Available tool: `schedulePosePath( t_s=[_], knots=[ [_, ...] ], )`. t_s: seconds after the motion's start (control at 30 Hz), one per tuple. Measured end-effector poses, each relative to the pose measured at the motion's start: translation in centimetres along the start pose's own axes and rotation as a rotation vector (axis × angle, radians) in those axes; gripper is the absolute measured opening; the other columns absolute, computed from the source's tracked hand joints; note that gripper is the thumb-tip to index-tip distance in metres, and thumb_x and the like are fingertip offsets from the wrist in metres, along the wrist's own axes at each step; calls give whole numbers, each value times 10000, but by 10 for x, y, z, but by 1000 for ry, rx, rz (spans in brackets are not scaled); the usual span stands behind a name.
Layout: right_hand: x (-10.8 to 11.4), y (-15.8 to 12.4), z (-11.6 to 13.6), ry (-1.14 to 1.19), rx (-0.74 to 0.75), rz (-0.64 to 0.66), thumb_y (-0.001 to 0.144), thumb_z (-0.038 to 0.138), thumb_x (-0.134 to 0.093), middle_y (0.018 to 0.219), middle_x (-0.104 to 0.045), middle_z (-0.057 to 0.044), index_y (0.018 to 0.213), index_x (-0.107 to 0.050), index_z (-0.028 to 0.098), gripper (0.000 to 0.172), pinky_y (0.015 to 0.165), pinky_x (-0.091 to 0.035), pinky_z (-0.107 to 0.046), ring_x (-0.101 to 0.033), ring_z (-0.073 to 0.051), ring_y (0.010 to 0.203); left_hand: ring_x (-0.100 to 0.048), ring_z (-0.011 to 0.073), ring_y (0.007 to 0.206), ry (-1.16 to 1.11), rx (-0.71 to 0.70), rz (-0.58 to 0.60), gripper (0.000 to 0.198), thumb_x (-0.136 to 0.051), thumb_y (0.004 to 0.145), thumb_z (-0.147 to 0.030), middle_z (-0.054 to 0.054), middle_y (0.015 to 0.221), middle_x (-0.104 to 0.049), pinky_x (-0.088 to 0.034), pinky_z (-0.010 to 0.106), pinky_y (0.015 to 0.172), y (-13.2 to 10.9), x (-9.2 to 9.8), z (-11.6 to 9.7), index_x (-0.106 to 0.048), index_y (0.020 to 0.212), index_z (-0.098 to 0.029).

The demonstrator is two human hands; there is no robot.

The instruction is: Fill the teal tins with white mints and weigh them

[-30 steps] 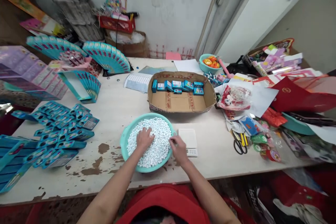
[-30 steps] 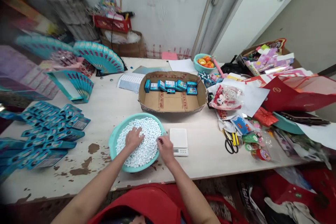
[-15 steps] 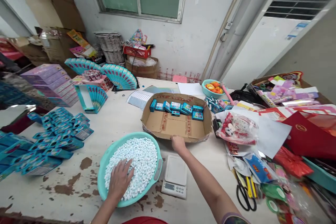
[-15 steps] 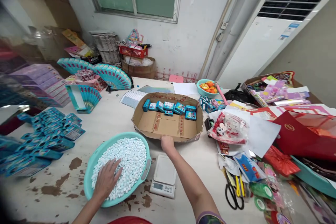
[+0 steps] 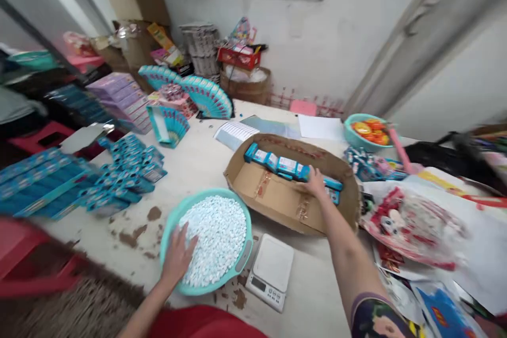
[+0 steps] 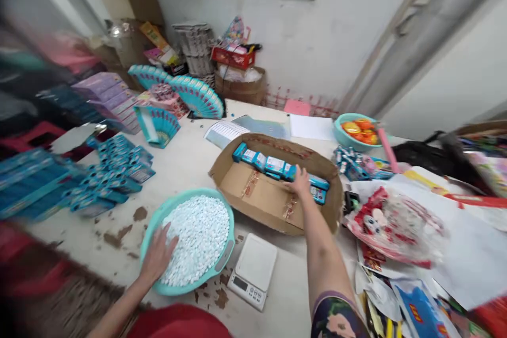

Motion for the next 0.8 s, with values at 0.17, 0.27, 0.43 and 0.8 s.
schedulePosePath(
  t_s=[0.17,0.27,0.43,0.8],
  knots=[
    [-28,15,-22,-215,27,-25,700,438,-689,1292,-451,-234,1384,-344,163,814,895,-384,-448,-473,-372,1155,-110,395,1415,49,171,-6,682,-421,877,-539,178,1521,-241,-220,578,1095,3,-12,-25,-370,1425,-136],
    [-27,13,-26,-195,-8,-65,701,334,-663,1193,-515,-227,1335,-393,133,718,840,-393,-415,-523,-338,1051,-78,359,1429,-54,142,-13,673,-428,883,-528,175,1537,-190,-223,539,1112,30,-21,-47,-365,1422,-131],
    [-5,-8,-53,182,-274,-79,685,308,-653,875,-617,-146,993,-603,116,367,722,-411,-364,-560,-222,765,-45,375,1430,-166,67,172,670,-439,880,-530,134,1547,-196,-126,579,1125,51,-23,-68,-344,1442,-177],
    [80,-196,-70,1188,-276,-703,537,324,-747,945,-639,-51,858,-561,187,396,835,-517,-439,-632,-221,856,-90,345,1431,-129,-609,367,517,-502,879,-461,21,1542,-243,-20,638,1101,-46,-13,-134,-404,1384,-413]
  ],
)
Point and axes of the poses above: each hand's wrist, its own y-axis towards the middle knuckle, its own x-axis out of the back of the hand, z = x × y, the point moved 9 cm from there along y, towards the middle knuckle
